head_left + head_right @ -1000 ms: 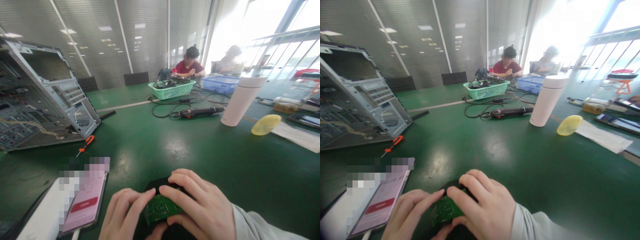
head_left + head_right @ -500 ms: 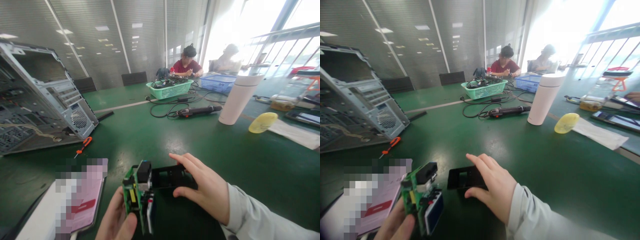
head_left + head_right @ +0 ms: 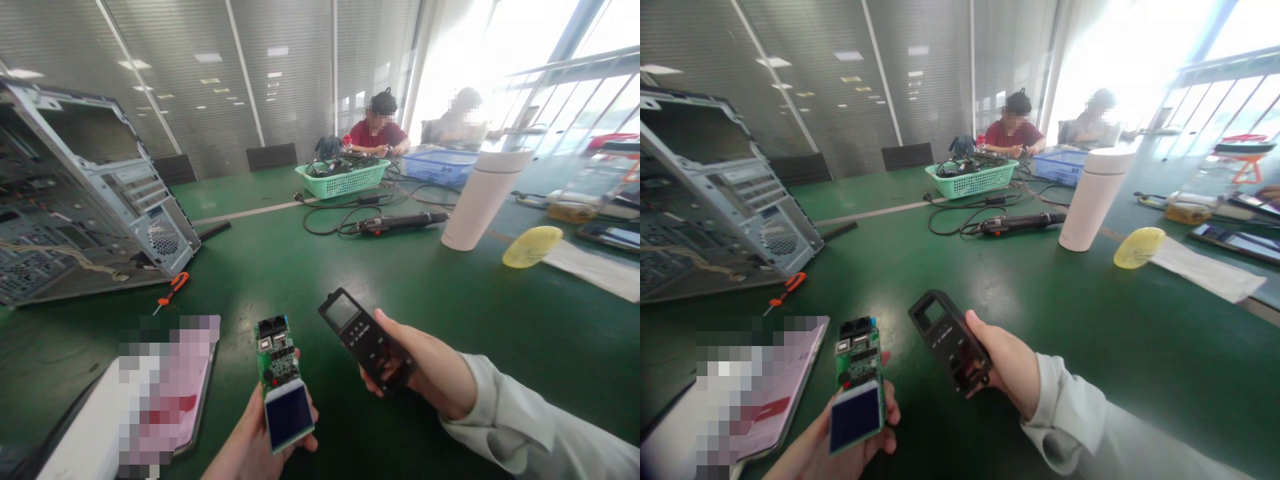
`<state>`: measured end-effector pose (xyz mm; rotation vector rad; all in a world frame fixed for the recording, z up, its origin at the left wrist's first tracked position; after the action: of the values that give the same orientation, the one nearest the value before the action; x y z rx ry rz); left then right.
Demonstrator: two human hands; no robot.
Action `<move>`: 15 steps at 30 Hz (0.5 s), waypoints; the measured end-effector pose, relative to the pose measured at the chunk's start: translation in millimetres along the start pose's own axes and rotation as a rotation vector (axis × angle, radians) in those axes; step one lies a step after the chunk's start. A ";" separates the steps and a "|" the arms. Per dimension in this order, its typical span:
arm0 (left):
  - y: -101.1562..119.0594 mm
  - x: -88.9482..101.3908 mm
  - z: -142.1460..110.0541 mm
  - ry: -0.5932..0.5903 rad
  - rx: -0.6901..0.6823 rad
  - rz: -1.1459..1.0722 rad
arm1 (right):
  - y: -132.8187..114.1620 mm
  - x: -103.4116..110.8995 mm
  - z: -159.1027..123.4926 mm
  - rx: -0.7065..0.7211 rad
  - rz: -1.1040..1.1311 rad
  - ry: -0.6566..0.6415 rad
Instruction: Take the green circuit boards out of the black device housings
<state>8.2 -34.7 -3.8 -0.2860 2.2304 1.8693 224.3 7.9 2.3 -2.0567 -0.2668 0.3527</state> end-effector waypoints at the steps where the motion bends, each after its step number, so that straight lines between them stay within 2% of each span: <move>1: -0.6 0.8 2.1 -0.021 0.056 -0.073 | 1.2 -2.4 -1.7 -0.087 0.118 -0.135; 3: -0.1 3.4 6.1 -0.075 0.120 -0.135 | 2.6 -8.4 -6.0 -0.173 0.310 -0.333; 4: 0.7 4.9 7.6 -0.100 0.126 -0.127 | 3.0 -11.4 -7.7 -0.195 0.381 -0.389; 6: 1.9 7.1 9.3 -0.135 0.132 -0.116 | 3.1 -16.2 -9.3 -0.219 0.444 -0.422; 8: 1.9 7.3 9.8 -0.151 0.145 -0.131 | 2.6 -16.1 -8.3 -0.188 0.357 -0.348; 9: 1.6 6.5 9.8 -0.150 0.154 -0.148 | 1.8 -12.7 -7.3 -0.123 0.244 -0.260; 11: 1.1 4.1 9.5 -0.135 0.172 -0.198 | -1.3 2.7 -7.1 0.117 -0.085 0.019; 13: 1.6 2.1 8.8 -0.114 0.178 -0.246 | -4.4 30.1 -12.8 0.388 -0.480 0.370; 15: 2.9 2.3 7.4 -0.092 0.178 -0.268 | -3.9 69.0 -25.2 0.556 -0.857 0.694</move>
<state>5.5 -26.9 -3.0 -0.4348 2.1568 1.5071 297.5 12.2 7.9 -1.2507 -0.5114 -0.7254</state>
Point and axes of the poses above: each hand's wrist, its own z-axis towards the middle knuckle, its own x-axis out of the back of the hand, y = z × x, the point moved 1 cm from there along z, towards the middle knuckle, and after that the axes turned 6 degrees about -x, right-handed, at the moved point
